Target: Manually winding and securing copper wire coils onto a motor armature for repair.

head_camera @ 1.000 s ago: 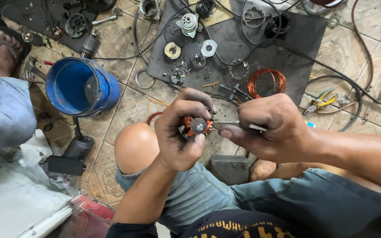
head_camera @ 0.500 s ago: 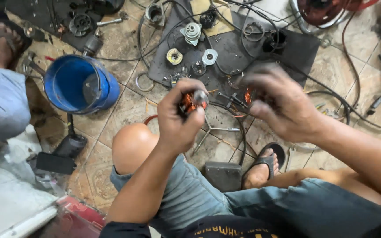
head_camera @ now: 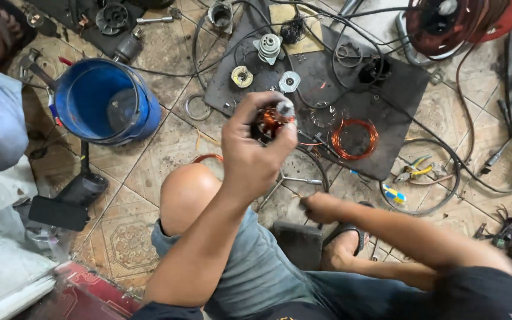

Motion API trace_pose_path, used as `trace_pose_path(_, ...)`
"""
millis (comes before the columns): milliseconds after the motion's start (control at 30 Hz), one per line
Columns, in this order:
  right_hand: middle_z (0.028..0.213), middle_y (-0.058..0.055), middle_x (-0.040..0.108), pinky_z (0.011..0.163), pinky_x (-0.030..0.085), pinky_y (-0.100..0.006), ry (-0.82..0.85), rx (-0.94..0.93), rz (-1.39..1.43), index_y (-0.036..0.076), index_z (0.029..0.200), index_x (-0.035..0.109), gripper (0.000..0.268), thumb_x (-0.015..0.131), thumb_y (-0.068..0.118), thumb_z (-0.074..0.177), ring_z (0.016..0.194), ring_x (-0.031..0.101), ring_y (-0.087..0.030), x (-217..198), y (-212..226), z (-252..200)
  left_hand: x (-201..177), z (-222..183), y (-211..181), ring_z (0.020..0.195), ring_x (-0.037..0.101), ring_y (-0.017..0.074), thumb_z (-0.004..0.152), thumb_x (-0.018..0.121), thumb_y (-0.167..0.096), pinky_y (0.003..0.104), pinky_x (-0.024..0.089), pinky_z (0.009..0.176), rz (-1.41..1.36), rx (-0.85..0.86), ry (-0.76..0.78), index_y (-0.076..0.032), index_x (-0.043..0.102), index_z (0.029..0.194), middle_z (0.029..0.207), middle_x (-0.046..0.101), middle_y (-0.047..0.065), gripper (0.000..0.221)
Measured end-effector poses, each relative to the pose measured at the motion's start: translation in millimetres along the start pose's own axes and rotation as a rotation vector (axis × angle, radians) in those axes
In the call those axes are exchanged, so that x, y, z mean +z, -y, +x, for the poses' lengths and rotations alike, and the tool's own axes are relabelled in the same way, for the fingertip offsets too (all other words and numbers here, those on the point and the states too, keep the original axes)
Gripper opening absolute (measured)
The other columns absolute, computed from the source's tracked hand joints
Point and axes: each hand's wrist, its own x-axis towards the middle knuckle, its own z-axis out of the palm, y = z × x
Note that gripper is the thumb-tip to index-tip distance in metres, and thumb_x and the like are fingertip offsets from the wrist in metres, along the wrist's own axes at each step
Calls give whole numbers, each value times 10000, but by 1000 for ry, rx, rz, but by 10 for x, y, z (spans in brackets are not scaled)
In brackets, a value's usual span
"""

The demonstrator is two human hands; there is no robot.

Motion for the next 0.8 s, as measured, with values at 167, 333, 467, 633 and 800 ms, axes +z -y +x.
trace_pose_path(167, 1016, -247, 698, 739, 602, -530, -51, -148, -80, 16, 1196, 644, 408, 692, 266, 876, 883, 738, -435, 410, 95, 290, -57, 17, 56, 808, 541, 99, 825, 622, 15, 276, 517, 682, -40, -79, 46, -77, 667, 1045, 842, 607, 42, 243)
trace_pose_path(333, 958, -253, 699, 697, 599, -548, -115, -457, 45, -47, 1085, 675, 270, 645, 154, 907, 816, 732, -488, -1536, 1417, -1076, -140, 9, 33, 777, 520, 103, 849, 586, -31, 274, 509, 649, -16, -151, 64, -76, 657, 1061, 822, 583, 32, 228)
trace_pose_path(467, 833, -100, 661, 593, 550, -505, -644, -604, 16, 130, 982, 714, 172, 659, 269, 898, 789, 698, -379, -2398, 1595, -1835, -102, 44, 4, 777, 504, 124, 867, 585, -50, 290, 485, 657, 29, -95, 141, -67, 648, 1034, 835, 561, 59, 180)
trace_pose_path(633, 1306, -280, 605, 874, 565, -425, -1113, -487, -224, -105, 1269, 562, 435, 731, 36, 893, 1094, 668, -369, -2779, 1732, -2166, 17, -46, -81, 743, 491, 92, 912, 558, -45, 241, 437, 688, 21, -140, 342, -51, 585, 1138, 881, 590, 1, 227)
trace_pose_path(800, 816, -107, 687, 510, 468, -321, -991, -456, -28, -66, 1181, 647, 372, 794, 106, 885, 572, 609, -204, -2757, 1620, -2072, 20, -151, -80, 1001, 554, 172, 884, 526, -12, 295, 481, 901, 104, -64, 381, -78, 543, 1188, 1203, 578, 57, 311)
